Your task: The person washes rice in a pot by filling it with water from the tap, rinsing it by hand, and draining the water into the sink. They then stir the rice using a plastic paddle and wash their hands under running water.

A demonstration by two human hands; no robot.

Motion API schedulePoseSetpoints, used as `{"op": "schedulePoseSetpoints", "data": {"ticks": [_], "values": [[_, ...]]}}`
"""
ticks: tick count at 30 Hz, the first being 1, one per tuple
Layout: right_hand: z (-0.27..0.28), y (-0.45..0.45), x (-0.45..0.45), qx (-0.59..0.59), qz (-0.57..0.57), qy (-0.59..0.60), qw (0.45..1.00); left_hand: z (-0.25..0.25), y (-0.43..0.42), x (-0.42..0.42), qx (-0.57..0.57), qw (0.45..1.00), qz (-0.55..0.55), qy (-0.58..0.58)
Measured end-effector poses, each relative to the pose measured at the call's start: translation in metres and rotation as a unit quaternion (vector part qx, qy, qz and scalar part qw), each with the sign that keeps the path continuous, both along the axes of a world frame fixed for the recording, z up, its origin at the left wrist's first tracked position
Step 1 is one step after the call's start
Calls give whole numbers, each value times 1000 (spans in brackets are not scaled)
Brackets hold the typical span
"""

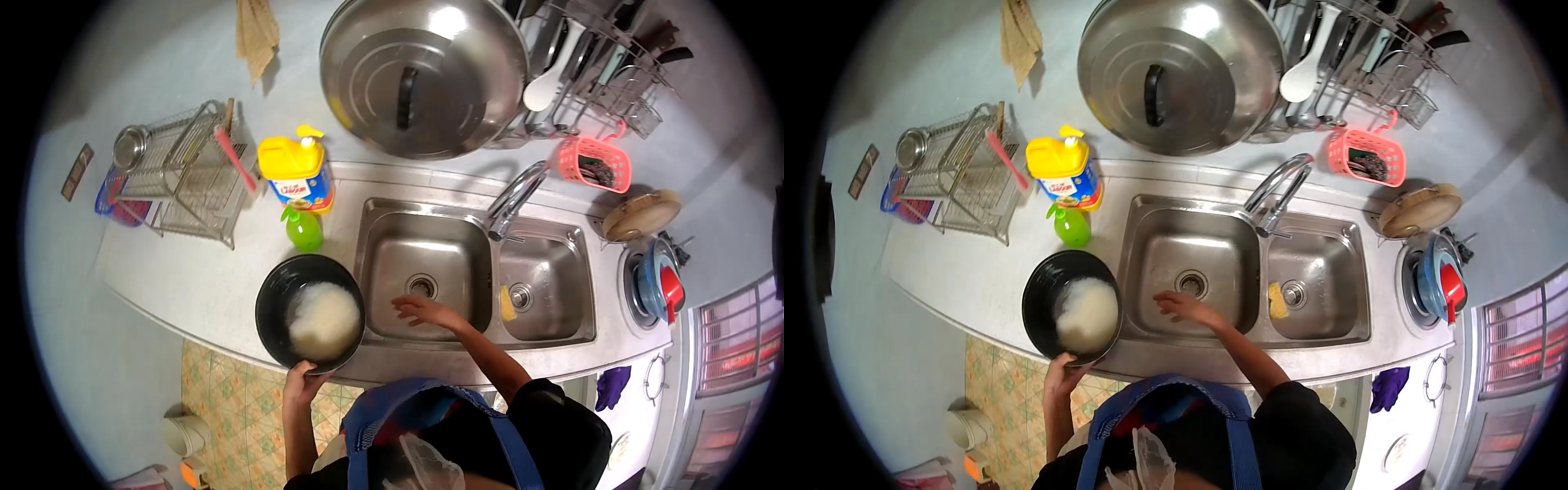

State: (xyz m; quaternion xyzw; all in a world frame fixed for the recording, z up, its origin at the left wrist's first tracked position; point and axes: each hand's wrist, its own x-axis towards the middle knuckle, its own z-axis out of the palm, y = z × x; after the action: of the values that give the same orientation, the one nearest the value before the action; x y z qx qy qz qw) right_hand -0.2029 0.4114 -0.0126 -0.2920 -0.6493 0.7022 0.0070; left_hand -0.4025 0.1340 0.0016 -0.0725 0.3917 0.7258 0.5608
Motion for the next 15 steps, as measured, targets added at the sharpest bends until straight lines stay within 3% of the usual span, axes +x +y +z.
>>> {"op": "schedulePoseSetpoints", "data": {"ticks": [1, 2, 3, 5, 6, 7, 8, 9, 10, 12, 13, 14, 15], "values": [[-1, 6, 3, 270, 70, -55, 959, 1, 1, -1, 5, 1000, -6, 1], [15, 6, 1, 516, 135, -109, 839, 3, 0, -3, 10, 1000, -14, 5], [35, 22, 1, 519, 128, -80, 841, 4, -1, -7, 14, 1000, -21, 10], [128, 54, 7, 496, -13, 23, 868, -6, -8, -18, -1, 1000, -28, 9], [176, 66, 10, 568, -161, 46, 806, -11, -11, -23, -21, 999, -32, 7], [233, 81, 10, 531, -270, -45, 802, -13, -12, -27, -8, 999, -33, -3], [248, 136, 23, 442, -345, 112, 820, -16, -11, -29, 16, 999, -35, -4], [264, 190, 36, 354, -393, 277, 802, -16, -14, -30, 34, 999, -26, -5], [294, 210, 36, 498, -391, 184, 752, -9, -14, -31, -10, 1000, -15, 5], [356, 250, 39, 731, -415, -56, 539, -16, -22, -34, -64, 998, 7, 10], [361, 290, 50, 784, -396, -21, 477, -13, -16, -34, -46, 999, -17, -2], [370, 286, 46, 791, -351, 2, 501, -2, -13, -31, -36, 999, 4, -13], [385, 336, 55, 706, -324, -97, 623, -13, -14, -31, -47, 998, 35, -14]]}}
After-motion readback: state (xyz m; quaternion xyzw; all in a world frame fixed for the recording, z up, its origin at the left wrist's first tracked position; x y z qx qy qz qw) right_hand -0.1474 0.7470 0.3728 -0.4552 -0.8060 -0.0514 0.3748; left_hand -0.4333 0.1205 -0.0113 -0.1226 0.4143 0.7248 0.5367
